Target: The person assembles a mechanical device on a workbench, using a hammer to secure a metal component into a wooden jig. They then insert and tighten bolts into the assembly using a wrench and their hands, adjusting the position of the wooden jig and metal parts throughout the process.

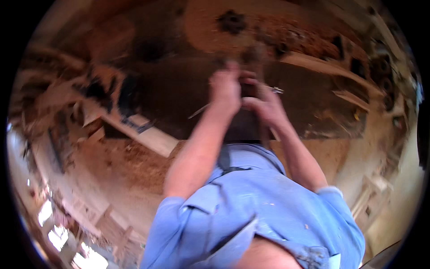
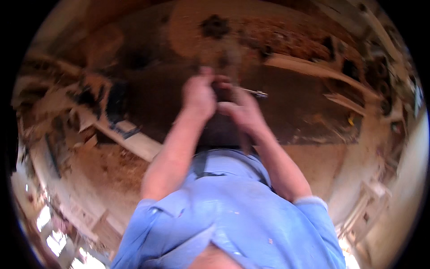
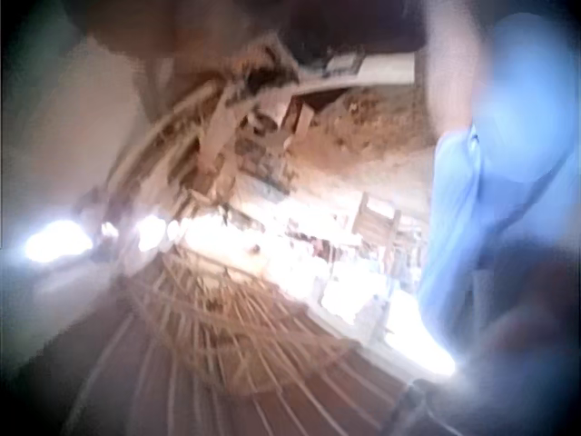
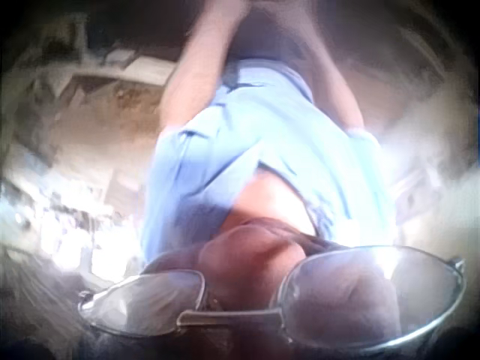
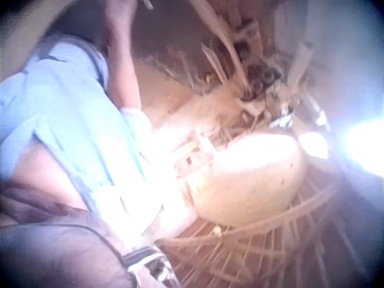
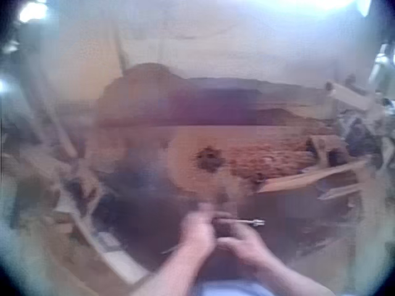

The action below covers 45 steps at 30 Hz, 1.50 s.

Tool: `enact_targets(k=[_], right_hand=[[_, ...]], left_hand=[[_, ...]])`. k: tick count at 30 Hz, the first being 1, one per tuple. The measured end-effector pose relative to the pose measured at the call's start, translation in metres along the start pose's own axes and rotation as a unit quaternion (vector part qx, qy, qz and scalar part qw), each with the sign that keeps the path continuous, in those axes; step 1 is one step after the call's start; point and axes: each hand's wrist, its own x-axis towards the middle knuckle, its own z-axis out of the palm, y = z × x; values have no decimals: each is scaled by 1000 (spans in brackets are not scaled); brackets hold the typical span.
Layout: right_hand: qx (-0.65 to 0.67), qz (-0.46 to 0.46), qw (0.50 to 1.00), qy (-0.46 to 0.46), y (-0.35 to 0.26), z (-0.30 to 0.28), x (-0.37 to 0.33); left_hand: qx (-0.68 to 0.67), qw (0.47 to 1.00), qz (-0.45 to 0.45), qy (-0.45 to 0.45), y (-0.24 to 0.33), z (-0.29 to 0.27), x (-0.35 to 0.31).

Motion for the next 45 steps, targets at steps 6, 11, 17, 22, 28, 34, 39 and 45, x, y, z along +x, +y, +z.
enact_targets(k=[6,11,17,22,28,34,39,45], right_hand=[[-96,61,981,158,80,-136,-51],[-305,142,910,243,137,-233,-70],[-445,43,860,245,152,-272,-44],[-626,-22,751,209,132,-278,-16],[-371,-104,888,252,127,-160,2],[-214,-97,967,96,73,53,15],[-178,-62,982,16,4,219,17],[-219,46,974,-23,-36,376,46]], left_hand=[[167,974,140,-69,-67,1,2],[298,938,156,83,-62,-83,-59],[219,938,144,226,-97,-159,-129],[180,937,172,246,-94,-175,-154],[291,869,243,318,-41,-256,-139],[365,789,283,405,57,-405,-82],[447,743,325,378,124,-531,16],[579,777,152,195,182,-574,98]])
